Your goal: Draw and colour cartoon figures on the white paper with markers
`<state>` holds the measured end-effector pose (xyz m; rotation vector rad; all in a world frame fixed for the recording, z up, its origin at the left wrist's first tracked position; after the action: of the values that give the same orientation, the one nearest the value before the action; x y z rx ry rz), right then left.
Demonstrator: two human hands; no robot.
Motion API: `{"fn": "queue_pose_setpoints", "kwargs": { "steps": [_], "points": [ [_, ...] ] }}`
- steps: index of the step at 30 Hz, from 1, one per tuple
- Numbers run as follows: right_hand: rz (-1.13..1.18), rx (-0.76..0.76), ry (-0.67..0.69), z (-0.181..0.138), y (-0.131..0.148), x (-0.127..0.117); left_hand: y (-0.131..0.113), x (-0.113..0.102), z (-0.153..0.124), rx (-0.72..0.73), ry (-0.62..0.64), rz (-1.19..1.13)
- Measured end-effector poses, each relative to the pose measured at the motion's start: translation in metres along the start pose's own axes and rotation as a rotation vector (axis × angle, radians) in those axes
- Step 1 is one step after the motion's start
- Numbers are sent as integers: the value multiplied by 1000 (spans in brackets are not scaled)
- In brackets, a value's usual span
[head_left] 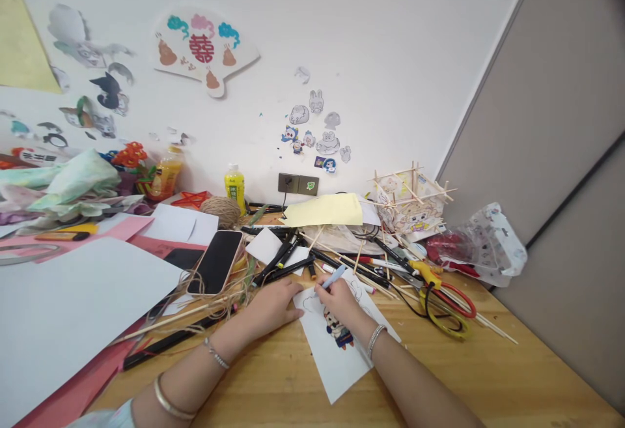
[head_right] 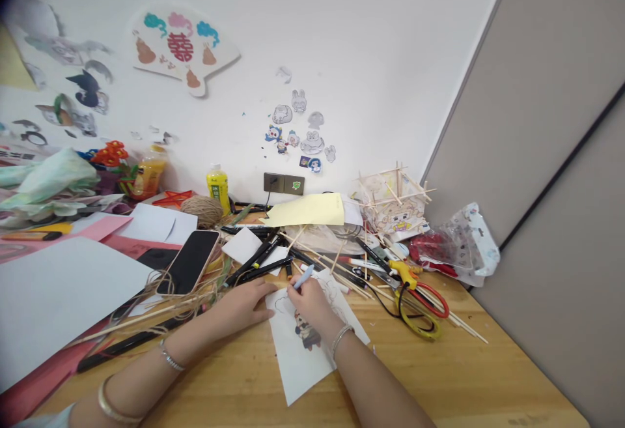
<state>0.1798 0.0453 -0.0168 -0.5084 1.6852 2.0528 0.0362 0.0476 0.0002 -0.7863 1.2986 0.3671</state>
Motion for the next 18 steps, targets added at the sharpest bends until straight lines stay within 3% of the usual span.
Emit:
{"fn": "queue_pose_setpoints", "kwargs": {
  "steps": [18],
  "points": [
    [-8,-9,-15,1,-2,-1,-2,0,0,11,13,21]
  ]
}}
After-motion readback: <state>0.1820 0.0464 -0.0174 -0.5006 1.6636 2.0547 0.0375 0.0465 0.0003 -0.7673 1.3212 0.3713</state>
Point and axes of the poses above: each hand's wrist, its own z-axis towards the middle knuckle, its own x-axis out of the palm, y = z × x, the point moved 6 cm from there along z, towards the middle knuckle, and after that the axes turned 7 degrees about x, right-handed, at the moved point
